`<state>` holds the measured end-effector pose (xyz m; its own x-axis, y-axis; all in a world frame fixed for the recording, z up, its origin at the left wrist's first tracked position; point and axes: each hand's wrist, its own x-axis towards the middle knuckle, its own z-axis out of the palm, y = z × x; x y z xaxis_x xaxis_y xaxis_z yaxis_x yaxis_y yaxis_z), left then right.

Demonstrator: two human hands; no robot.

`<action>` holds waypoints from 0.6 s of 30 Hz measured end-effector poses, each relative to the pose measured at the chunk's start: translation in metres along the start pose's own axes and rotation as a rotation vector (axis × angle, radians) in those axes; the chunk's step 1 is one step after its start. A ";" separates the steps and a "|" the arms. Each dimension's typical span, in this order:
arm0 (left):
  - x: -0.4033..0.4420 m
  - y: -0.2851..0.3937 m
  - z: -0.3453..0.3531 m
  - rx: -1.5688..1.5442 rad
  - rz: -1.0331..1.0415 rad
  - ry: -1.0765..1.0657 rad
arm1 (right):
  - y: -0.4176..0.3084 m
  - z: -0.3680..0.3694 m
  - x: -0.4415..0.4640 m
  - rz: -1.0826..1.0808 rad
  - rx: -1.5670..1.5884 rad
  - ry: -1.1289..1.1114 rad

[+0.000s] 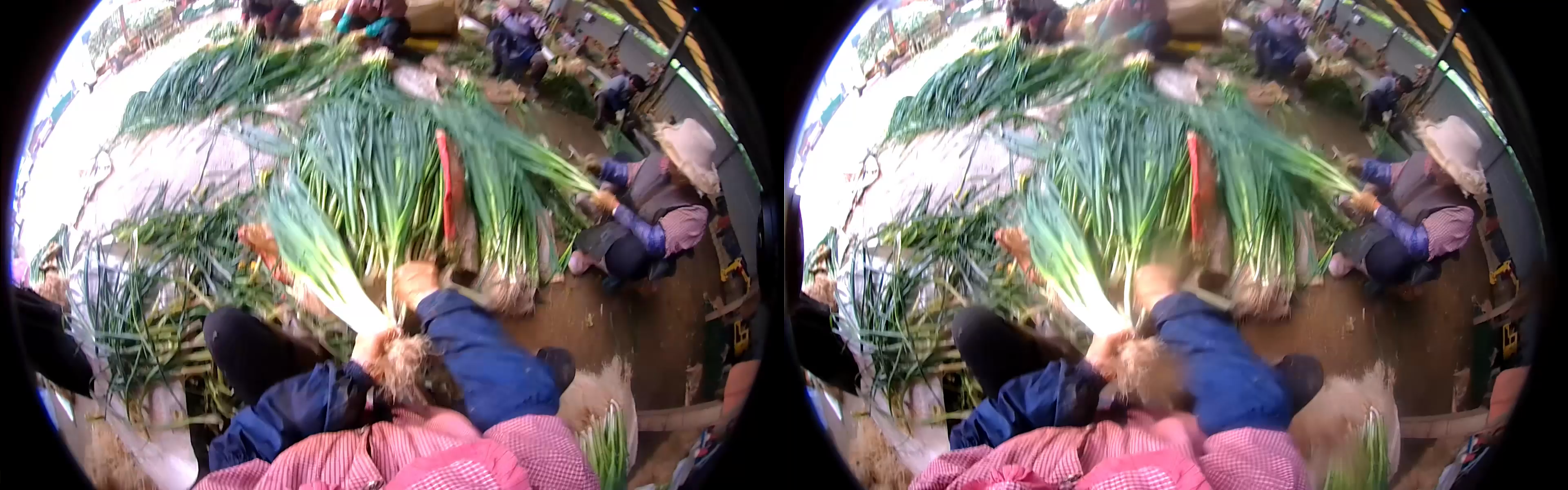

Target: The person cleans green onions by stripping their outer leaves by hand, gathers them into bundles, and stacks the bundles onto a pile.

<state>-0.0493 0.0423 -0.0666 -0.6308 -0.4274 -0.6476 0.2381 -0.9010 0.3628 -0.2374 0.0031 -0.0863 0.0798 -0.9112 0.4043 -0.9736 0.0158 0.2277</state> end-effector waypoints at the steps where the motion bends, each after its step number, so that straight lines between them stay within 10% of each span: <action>1: -0.015 0.004 0.013 -0.114 -0.100 0.016 | 0.009 -0.001 -0.008 0.085 0.543 -0.260; 7: -0.020 0.003 0.015 0.058 0.019 0.098 | -0.004 -0.069 -0.013 0.095 0.392 -0.637; 11: -0.016 0.009 0.007 -0.178 0.046 -0.139 | 0.011 -0.155 -0.034 0.927 1.786 0.253; 13: -0.032 0.022 0.009 -0.389 -0.109 -0.348 | 0.033 -0.165 -0.066 1.116 1.688 0.587; 18: -0.040 0.020 0.004 -0.482 -0.078 -0.400 | -0.004 -0.068 -0.043 1.091 1.955 -0.526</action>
<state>-0.0219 0.0420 -0.0310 -0.8648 -0.3824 -0.3255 0.4278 -0.9004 -0.0787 -0.2224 0.0701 -0.0443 -0.1659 -0.8367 -0.5220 0.4129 0.4218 -0.8072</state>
